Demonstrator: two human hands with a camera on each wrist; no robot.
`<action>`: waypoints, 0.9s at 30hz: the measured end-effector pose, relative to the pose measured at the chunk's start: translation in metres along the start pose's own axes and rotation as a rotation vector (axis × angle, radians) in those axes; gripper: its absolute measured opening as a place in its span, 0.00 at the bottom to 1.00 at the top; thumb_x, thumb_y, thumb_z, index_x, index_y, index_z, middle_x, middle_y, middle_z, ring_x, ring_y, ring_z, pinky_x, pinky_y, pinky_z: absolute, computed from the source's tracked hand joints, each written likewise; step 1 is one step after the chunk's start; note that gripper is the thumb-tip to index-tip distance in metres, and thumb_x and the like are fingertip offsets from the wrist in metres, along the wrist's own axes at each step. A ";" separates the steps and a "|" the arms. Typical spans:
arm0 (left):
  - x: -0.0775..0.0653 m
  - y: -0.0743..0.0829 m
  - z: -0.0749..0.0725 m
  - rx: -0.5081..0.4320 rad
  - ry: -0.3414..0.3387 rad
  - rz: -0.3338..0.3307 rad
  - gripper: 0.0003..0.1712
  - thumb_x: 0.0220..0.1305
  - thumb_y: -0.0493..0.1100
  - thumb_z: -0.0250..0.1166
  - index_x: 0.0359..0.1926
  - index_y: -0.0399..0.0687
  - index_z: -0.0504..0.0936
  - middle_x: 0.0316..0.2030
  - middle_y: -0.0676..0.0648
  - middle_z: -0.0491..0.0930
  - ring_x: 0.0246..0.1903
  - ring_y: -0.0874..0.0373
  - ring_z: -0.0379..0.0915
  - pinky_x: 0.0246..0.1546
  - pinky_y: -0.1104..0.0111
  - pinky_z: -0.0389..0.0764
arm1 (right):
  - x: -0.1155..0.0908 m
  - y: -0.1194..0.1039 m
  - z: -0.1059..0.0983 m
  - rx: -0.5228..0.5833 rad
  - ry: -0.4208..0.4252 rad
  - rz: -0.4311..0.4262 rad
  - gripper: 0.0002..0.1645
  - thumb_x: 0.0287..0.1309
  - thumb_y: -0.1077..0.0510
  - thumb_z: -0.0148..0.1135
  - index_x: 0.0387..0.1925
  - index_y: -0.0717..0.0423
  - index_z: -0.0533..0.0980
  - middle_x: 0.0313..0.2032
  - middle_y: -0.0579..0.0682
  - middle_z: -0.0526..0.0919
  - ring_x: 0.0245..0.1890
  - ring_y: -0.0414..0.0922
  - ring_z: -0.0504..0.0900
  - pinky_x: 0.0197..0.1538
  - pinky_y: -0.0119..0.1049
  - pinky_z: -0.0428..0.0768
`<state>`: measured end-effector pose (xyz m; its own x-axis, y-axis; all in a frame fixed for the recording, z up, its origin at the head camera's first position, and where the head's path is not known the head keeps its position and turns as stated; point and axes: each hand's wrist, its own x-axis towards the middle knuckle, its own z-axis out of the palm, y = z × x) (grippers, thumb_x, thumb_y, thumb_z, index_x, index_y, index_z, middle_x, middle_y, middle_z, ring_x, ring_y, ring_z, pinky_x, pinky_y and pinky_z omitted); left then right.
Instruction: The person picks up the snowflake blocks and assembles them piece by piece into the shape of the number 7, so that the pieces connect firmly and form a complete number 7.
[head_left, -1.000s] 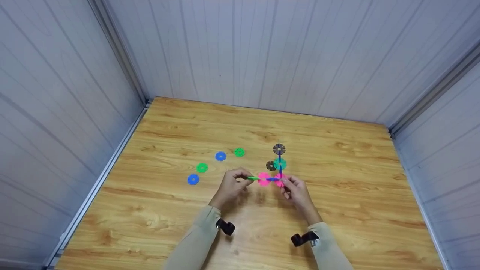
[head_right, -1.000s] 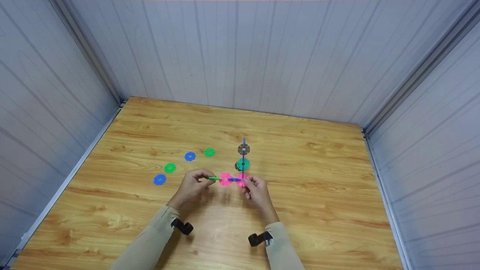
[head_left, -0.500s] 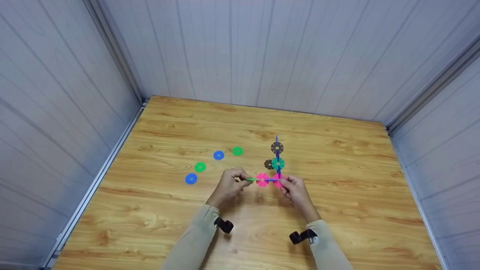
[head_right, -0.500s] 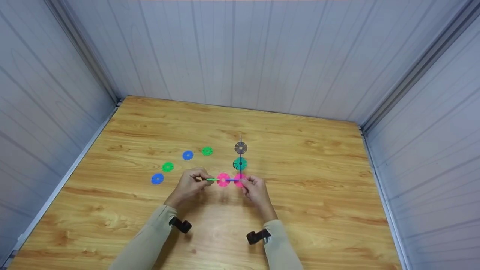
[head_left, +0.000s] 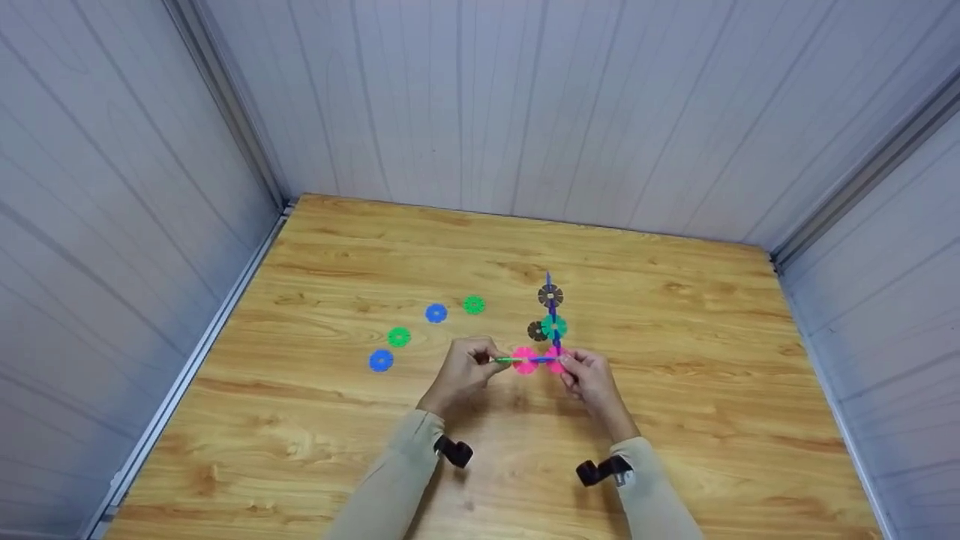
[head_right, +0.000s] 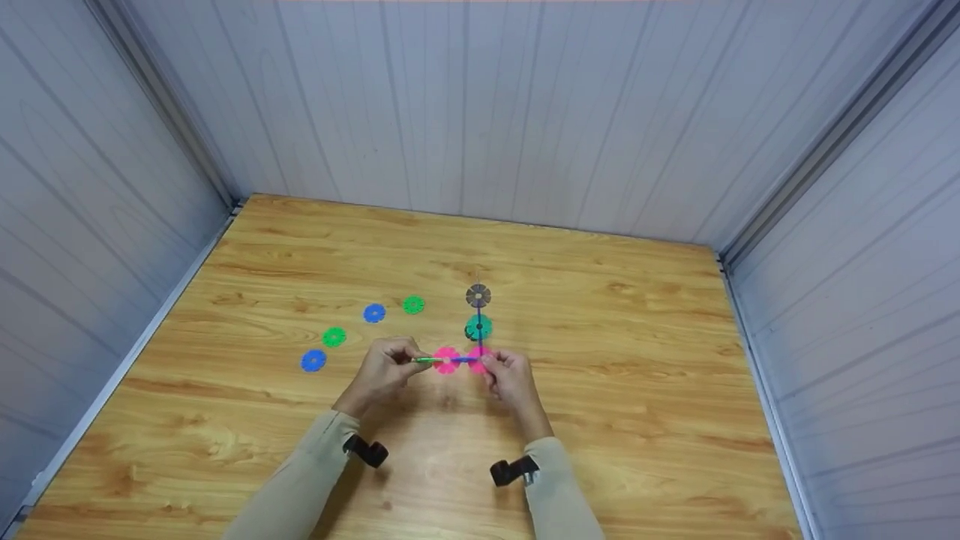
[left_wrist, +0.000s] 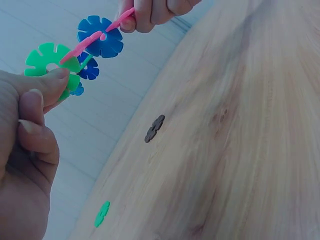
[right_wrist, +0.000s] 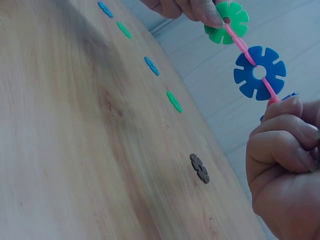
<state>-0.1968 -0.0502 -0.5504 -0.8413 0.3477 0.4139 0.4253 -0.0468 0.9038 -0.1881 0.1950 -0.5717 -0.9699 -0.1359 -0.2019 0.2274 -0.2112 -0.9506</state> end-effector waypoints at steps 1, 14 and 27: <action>0.000 0.000 0.000 0.007 0.002 0.009 0.02 0.56 0.22 0.67 0.29 0.26 0.83 0.24 0.33 0.80 0.15 0.65 0.58 0.16 0.77 0.60 | 0.001 0.000 0.000 0.000 -0.003 -0.003 0.11 0.71 0.64 0.53 0.33 0.68 0.75 0.15 0.46 0.71 0.10 0.35 0.61 0.14 0.26 0.58; -0.007 -0.001 0.003 0.087 0.045 -0.017 0.03 0.58 0.24 0.67 0.35 0.29 0.85 0.27 0.34 0.81 0.15 0.61 0.65 0.17 0.77 0.66 | -0.001 0.015 -0.001 0.022 -0.065 -0.142 0.09 0.74 0.62 0.50 0.35 0.63 0.72 0.18 0.48 0.74 0.11 0.36 0.64 0.15 0.30 0.55; -0.013 -0.033 -0.011 0.262 0.011 -0.084 0.06 0.64 0.27 0.65 0.40 0.34 0.85 0.39 0.41 0.84 0.20 0.50 0.69 0.21 0.74 0.68 | 0.000 0.015 -0.001 0.033 -0.050 -0.147 0.10 0.73 0.63 0.51 0.35 0.65 0.74 0.19 0.50 0.76 0.13 0.37 0.68 0.14 0.25 0.63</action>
<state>-0.2038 -0.0631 -0.5841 -0.8801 0.3301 0.3414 0.4248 0.2258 0.8767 -0.1852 0.1932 -0.5868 -0.9877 -0.1486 -0.0483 0.0866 -0.2635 -0.9608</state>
